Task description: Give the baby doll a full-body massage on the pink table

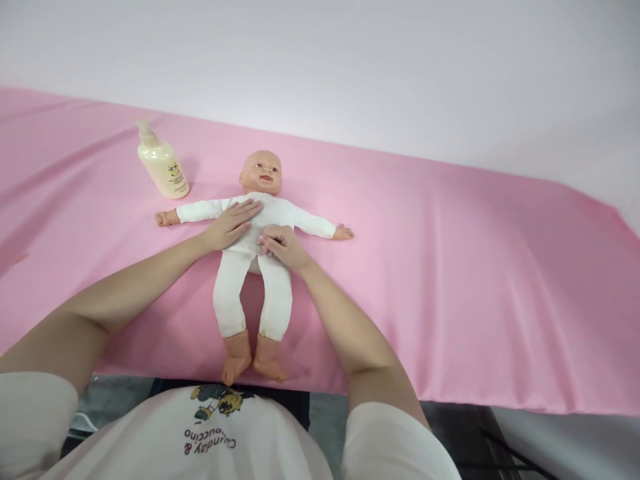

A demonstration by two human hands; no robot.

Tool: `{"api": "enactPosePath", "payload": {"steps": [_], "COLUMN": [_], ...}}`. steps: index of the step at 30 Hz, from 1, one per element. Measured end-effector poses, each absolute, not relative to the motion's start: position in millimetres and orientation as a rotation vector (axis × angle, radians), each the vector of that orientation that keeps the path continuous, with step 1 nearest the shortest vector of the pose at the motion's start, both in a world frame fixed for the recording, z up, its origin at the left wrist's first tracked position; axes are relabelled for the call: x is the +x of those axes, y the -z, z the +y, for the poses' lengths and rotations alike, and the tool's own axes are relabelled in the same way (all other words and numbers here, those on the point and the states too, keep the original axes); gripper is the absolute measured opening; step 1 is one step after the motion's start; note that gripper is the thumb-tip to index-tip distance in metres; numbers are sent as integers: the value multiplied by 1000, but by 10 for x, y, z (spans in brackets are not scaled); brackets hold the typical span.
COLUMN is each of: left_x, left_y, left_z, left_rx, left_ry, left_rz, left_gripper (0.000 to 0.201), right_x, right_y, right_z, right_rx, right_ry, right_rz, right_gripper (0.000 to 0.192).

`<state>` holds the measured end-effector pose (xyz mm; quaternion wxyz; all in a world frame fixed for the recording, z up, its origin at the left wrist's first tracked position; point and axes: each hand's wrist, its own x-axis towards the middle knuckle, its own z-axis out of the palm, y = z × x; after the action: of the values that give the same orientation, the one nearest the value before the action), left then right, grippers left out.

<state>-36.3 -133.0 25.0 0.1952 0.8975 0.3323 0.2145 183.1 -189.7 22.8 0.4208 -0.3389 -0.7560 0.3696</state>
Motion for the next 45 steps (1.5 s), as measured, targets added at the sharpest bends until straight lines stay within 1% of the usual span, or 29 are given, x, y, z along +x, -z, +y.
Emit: {"api": "enactPosePath", "payload": {"steps": [3,5,7,9,11,13,15,23,29,31,36,38,40,42,45], "left_x": [-393,-401,-386,-347,-302,-271,-261,-312,-322,-326,-357,-367,-366,-352,-326], "left_y": [-236,-247,-273,-302,-321,-322,-303,-193,-183,-166,-115,-123,-155,-202,-262], "left_z": [-1313,-1345,-1420,-1518,-1595,-1621,-1594,-1402,-1401,-1394,-1369,-1371,-1373,-1366,-1330], "left_rx": [2541,2611,2665,2670,2667,2651,2604,2500,2520,2524,2509,2476,2452,2446,2473], "left_ry": [-684,-755,-775,-751,-737,-761,-812,-963,-946,-962,-1057,-1106,-1116,-1084,-950], "left_rz": [892,673,342,99,31,40,82,245,310,291,327,388,415,406,432], "left_gripper": [57,51,45,41,41,41,42,48,49,48,43,41,43,48,57], "right_x": [1898,1926,1937,1931,1910,1883,1856,1768,1659,1612,1439,1368,1323,1317,1388], "right_y": [-170,-168,-198,-245,-287,-308,-306,-231,-234,-266,-458,-577,-700,-790,-789], "right_z": [-1837,-1810,-1801,-1806,-1814,-1815,-1805,-1783,-1900,-1974,-2294,-2450,-2563,-2586,-2430], "right_rx": [-989,-1068,-1063,-1011,-993,-1048,-1144,-1568,-1782,-1849,-1981,-1971,-1860,-1569,-1086], "right_ry": [-833,-691,-520,-409,-380,-382,-387,-407,-307,-298,-246,-260,-317,-415,-583], "right_rz": [-1771,-1675,-1646,-1776,-2045,-2278,-2362,-2192,-2158,-2154,-2241,-2296,-2395,-2531,-2560], "right_gripper": [52,52,48,47,52,54,55,71,84,82,71,70,68,63,48]}}
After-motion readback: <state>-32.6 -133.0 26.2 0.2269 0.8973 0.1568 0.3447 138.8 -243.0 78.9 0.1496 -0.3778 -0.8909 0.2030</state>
